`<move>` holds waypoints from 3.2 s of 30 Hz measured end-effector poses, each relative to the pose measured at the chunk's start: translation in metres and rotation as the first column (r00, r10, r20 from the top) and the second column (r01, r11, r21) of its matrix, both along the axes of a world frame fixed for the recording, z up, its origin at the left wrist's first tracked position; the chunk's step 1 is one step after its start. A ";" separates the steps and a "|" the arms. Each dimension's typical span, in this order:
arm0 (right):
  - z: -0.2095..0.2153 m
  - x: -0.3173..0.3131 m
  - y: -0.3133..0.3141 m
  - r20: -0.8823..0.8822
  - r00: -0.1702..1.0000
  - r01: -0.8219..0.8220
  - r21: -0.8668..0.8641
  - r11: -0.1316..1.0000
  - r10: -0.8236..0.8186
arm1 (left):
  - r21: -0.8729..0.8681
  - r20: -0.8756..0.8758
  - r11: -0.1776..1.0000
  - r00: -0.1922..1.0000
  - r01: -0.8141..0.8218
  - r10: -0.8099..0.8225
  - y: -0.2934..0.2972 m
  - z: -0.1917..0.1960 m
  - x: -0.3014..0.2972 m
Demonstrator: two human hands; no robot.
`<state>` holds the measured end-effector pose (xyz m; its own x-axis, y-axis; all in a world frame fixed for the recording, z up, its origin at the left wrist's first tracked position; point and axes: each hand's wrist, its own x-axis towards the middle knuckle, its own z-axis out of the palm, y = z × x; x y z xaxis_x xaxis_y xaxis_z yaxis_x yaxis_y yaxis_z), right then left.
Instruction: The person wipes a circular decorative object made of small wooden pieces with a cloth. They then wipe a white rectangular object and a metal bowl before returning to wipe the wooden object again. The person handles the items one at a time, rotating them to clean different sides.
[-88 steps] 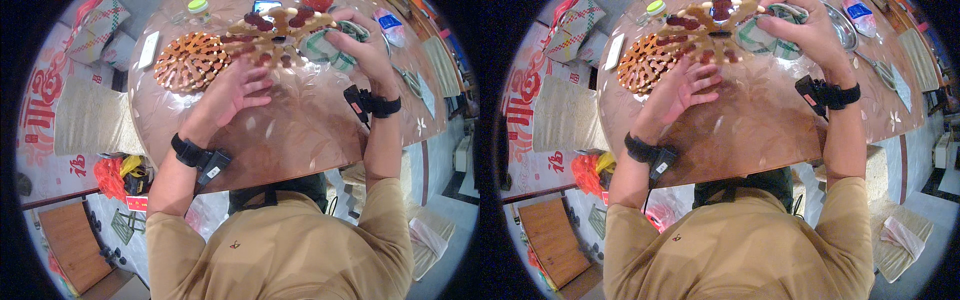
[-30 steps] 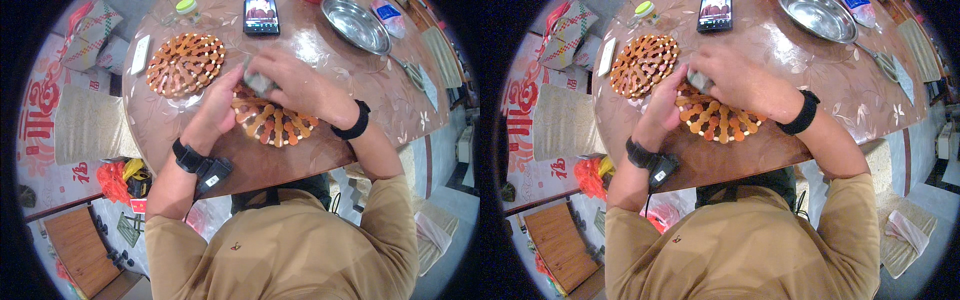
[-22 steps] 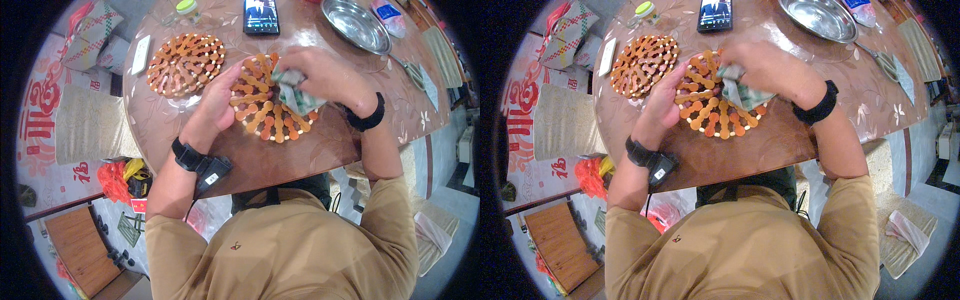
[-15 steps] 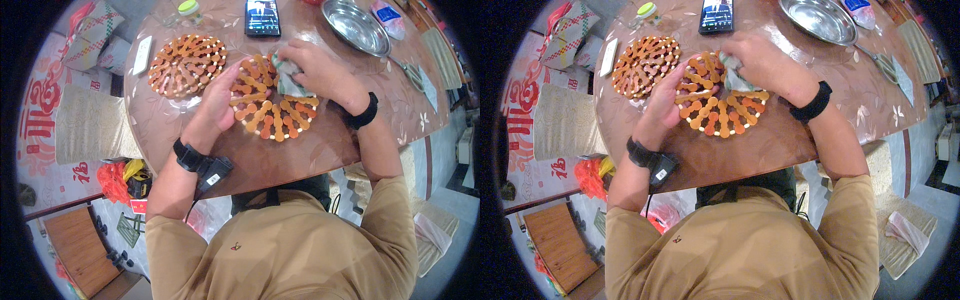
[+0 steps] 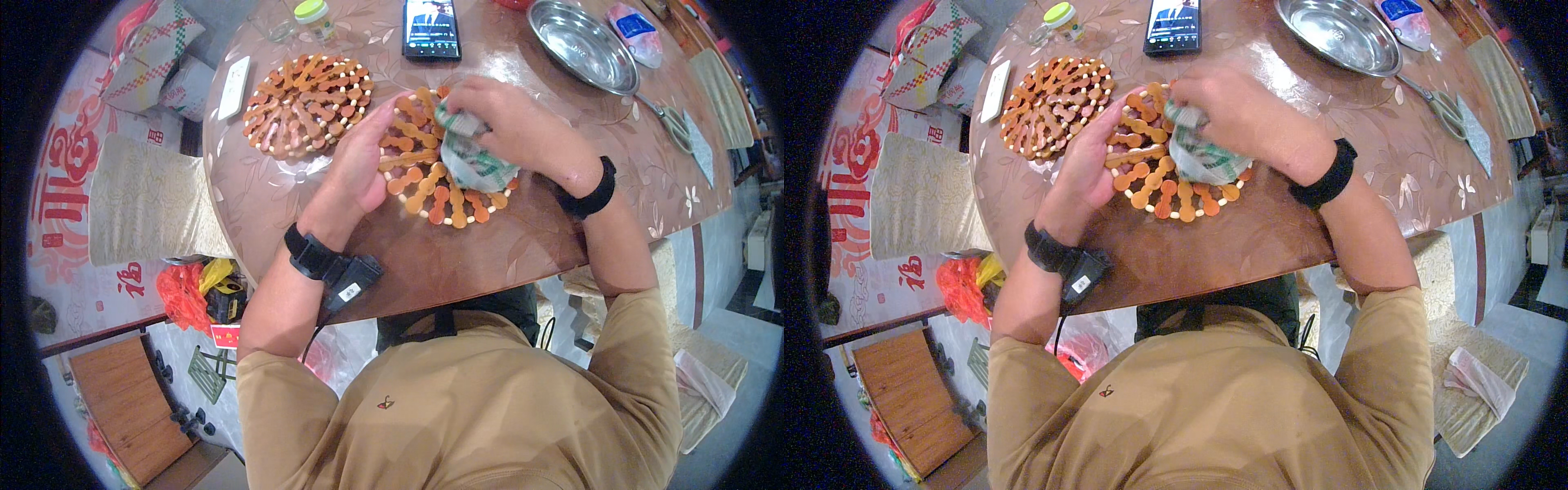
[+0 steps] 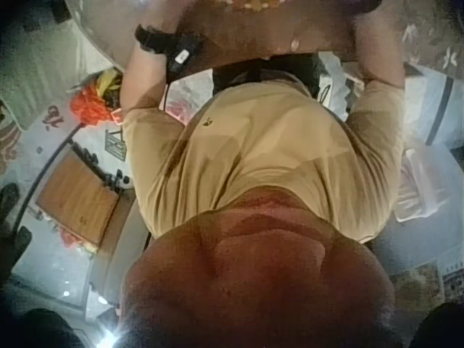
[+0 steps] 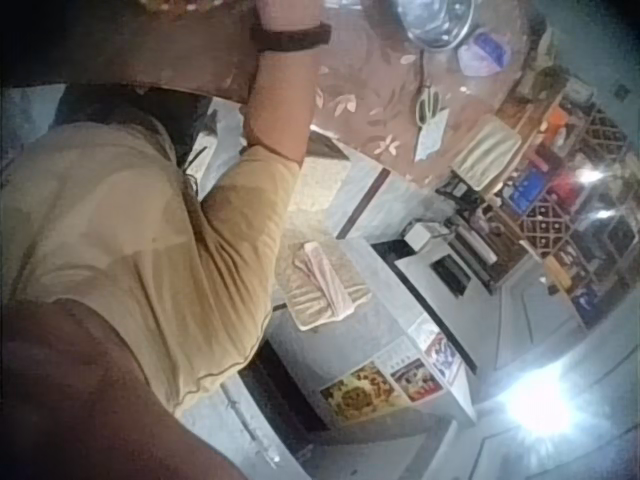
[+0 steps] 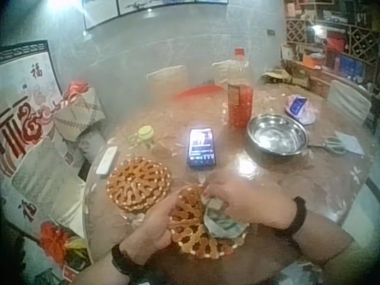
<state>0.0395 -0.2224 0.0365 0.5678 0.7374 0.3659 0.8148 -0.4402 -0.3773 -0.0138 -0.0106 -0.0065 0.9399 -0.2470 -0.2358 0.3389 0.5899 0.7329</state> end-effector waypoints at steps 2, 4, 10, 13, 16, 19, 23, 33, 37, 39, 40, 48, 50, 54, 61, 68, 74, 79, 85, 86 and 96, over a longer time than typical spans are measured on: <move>0.001 -0.011 0.007 -0.081 0.992 -0.095 0.005 0.996 0.095 | 0.001 0.005 1.000 1.000 -0.004 0.004 0.000 0.000 0.000; 0.005 -0.017 0.010 -0.162 0.967 -0.198 0.016 0.980 0.198 | 0.002 0.017 1.000 1.000 -0.002 0.002 0.003 -0.003 0.000; 0.013 0.004 -0.007 -0.083 0.994 -0.074 -0.098 0.992 0.066 | -0.053 0.010 0.998 0.999 0.041 -0.040 0.002 -0.005 0.002; 0.010 0.004 -0.005 0.018 0.999 0.044 0.008 0.999 -0.044 | 0.036 0.023 0.999 1.000 0.001 -0.002 -0.001 0.003 -0.001; 0.008 -0.002 -0.007 -0.033 0.997 -0.068 -0.039 0.997 0.066 | -0.046 0.032 0.999 0.999 0.017 -0.016 0.001 -0.002 0.001; 0.016 -0.001 -0.015 -0.107 0.983 -0.156 -0.030 0.987 0.152 | -0.088 0.001 0.996 1.000 0.007 -0.007 0.003 -0.002 0.000; 0.008 0.009 -0.023 -0.122 0.978 -0.178 -0.065 0.982 0.169 | -0.079 -0.005 0.997 1.000 -0.012 0.011 0.001 0.001 0.000; 0.009 -0.006 0.006 -0.140 0.976 -0.161 0.040 0.986 0.165 | -0.091 -0.015 0.996 1.000 -0.016 0.015 0.001 0.004 0.000; 0.006 0.000 0.004 -0.036 0.998 -0.039 0.073 0.997 0.042 | -0.083 -0.019 0.996 1.000 -0.014 0.012 -0.001 0.009 -0.002; 0.000 -0.003 0.006 -0.005 1.000 -0.025 0.086 0.996 0.026 | -0.087 -0.014 0.996 1.000 -0.013 0.012 -0.002 0.011 -0.004; -0.005 -0.008 0.009 0.006 0.998 -0.058 0.090 0.994 0.058 | -0.089 -0.012 0.996 1.000 -0.013 0.012 -0.003 0.011 -0.004; 0.001 -0.016 0.011 -0.128 0.958 -0.255 0.020 0.967 0.255 | -0.031 -0.004 0.999 0.999 -0.036 0.036 0.000 0.005 -0.002; 0.005 -0.012 0.007 -0.174 0.949 -0.269 -0.017 0.963 0.262 | -0.039 0.005 0.999 1.000 -0.030 0.030 0.001 0.005 -0.003; 0.006 -0.007 0.007 -0.112 0.992 -0.055 0.069 0.996 0.062 | -0.091 -0.001 0.996 1.000 -0.013 0.013 -0.001 0.008 -0.003; 0.011 -0.027 0.014 -0.177 0.943 -0.284 0.016 0.959 0.282 | -0.011 0.010 0.999 0.999 -0.046 0.047 0.000 0.004 -0.001; 0.021 -0.007 -0.009 -0.205 0.966 -0.184 -0.103 0.978 0.160 | -0.079 0.021 0.997 1.000 -0.013 0.015 0.002 0.001 -0.002; -0.004 -0.004 0.000 0.102 0.994 -0.056 0.053 0.997 0.050 | -0.029 -0.011 0.999 1.000 -0.026 0.026 0.000 0.006 0.001; 0.013 -0.020 0.005 -0.226 0.933 -0.286 0.008 0.958 0.280 | -0.066 0.047 0.997 0.998 -0.040 0.043 0.004 -0.002 0.003; -0.004 -0.020 0.018 -0.041 0.973 -0.222 0.087 0.971 0.226 | 0.015 -0.019 1.000 1.000 -0.013 0.013 0.003 0.008 -0.001; -0.003 -0.018 0.016 -0.037 0.980 -0.192 0.084 0.978 0.195 | 0.006 0.019 1.000 1.000 -0.001 0.001 0.003 0.006 -0.001; -0.002 -0.007 0.009 0.035 0.998 0.056 0.107 0.993 -0.060 | -0.033 0.134 0.999 0.991 0.015 -0.010 0.002 0.000 -0.001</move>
